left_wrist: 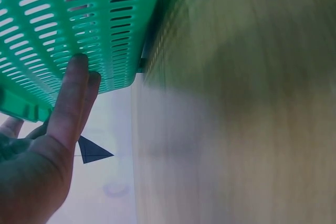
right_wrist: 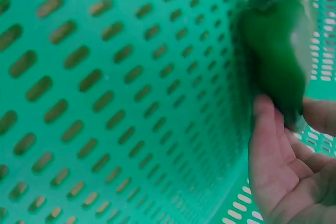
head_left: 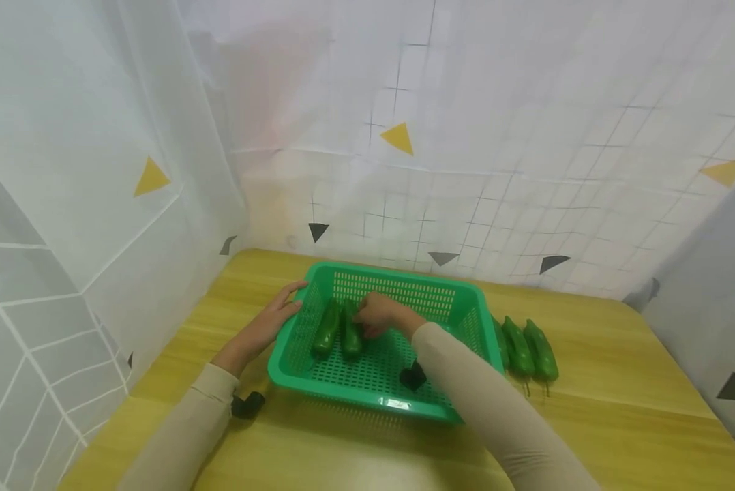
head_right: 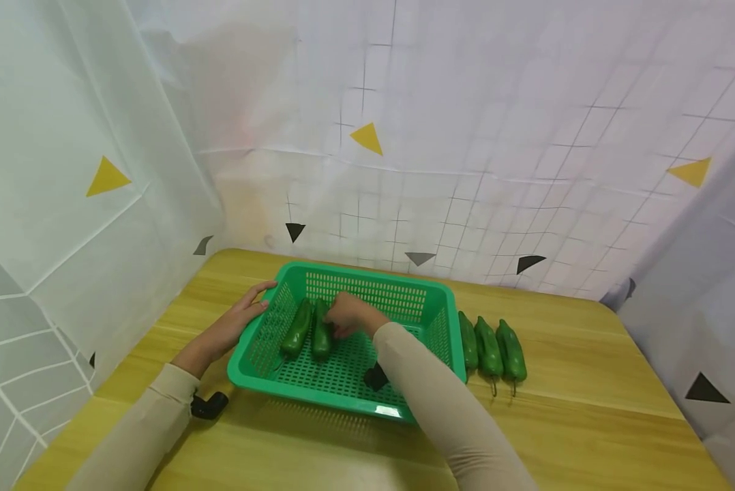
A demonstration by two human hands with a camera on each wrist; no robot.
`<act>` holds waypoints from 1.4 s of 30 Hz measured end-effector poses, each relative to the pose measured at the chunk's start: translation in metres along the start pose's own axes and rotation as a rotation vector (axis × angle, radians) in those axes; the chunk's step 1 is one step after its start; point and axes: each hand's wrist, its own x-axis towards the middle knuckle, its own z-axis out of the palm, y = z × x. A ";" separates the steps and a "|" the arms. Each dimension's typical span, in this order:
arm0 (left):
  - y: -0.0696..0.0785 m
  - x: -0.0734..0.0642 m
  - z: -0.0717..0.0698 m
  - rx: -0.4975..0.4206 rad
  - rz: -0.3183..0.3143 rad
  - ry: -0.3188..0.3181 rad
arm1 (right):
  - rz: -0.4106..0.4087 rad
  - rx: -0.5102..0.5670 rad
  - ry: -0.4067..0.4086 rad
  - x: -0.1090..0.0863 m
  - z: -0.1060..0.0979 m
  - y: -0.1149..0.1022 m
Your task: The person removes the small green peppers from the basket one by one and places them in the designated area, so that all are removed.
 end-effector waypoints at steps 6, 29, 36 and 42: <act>0.000 0.003 0.001 0.001 0.018 -0.004 | 0.000 0.021 0.009 -0.002 -0.009 0.003; 0.002 0.003 0.003 -0.005 -0.001 -0.014 | -0.059 0.025 0.057 -0.030 -0.045 0.016; 0.004 0.006 0.000 0.007 0.025 -0.010 | -0.053 0.042 0.063 -0.045 -0.065 0.015; -0.001 0.008 0.001 -0.018 0.017 -0.013 | -0.073 0.119 0.097 -0.056 -0.084 0.028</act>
